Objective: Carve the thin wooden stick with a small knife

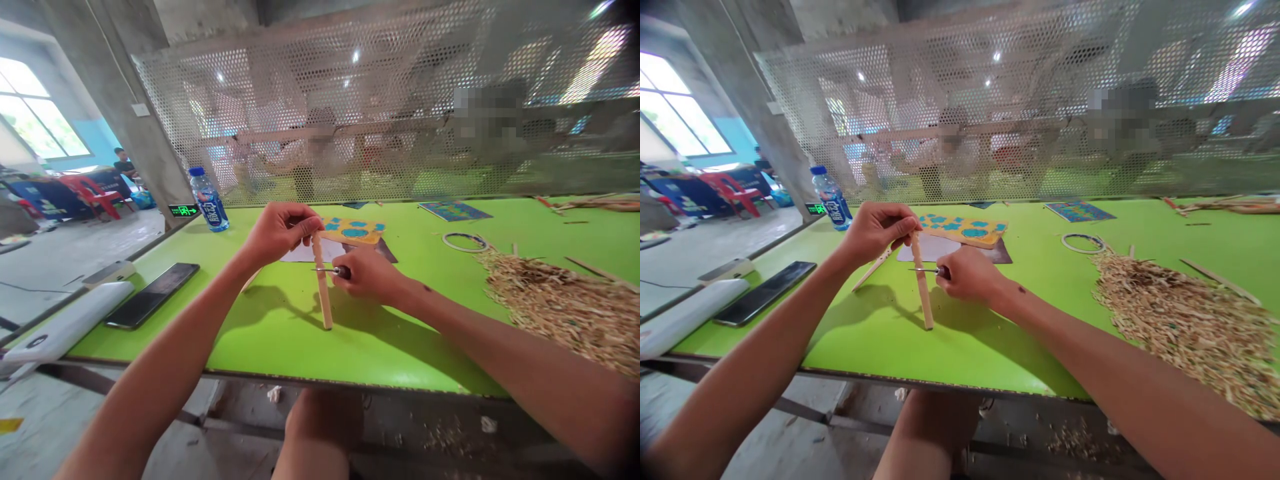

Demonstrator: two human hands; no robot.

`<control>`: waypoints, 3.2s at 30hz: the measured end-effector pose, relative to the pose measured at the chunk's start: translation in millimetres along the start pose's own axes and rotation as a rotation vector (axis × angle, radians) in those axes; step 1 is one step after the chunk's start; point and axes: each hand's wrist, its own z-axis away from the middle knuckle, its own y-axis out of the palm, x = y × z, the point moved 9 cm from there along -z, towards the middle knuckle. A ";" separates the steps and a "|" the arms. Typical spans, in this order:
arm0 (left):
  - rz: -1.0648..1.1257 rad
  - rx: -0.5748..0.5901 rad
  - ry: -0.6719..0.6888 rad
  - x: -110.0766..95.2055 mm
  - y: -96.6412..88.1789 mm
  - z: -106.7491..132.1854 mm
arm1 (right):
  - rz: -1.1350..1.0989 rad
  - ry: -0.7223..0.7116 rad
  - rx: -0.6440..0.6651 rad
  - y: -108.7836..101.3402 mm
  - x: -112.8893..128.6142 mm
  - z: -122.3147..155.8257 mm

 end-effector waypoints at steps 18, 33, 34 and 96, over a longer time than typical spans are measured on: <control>0.303 0.168 0.010 4.9 7.3 1.4 | 0.023 -0.043 0.025 10.2 -0.2 -1.5; 0.122 -0.002 -0.015 5.6 0.5 -2.7 | -0.012 -0.041 0.005 9.6 0.0 0.4; 0.101 -0.012 -0.014 5.4 0.2 -2.6 | -0.011 -0.039 0.005 10.2 -0.5 0.5; -0.057 0.024 0.067 -0.7 16.3 4.5 | 0.160 0.039 -0.121 -12.5 -10.6 0.1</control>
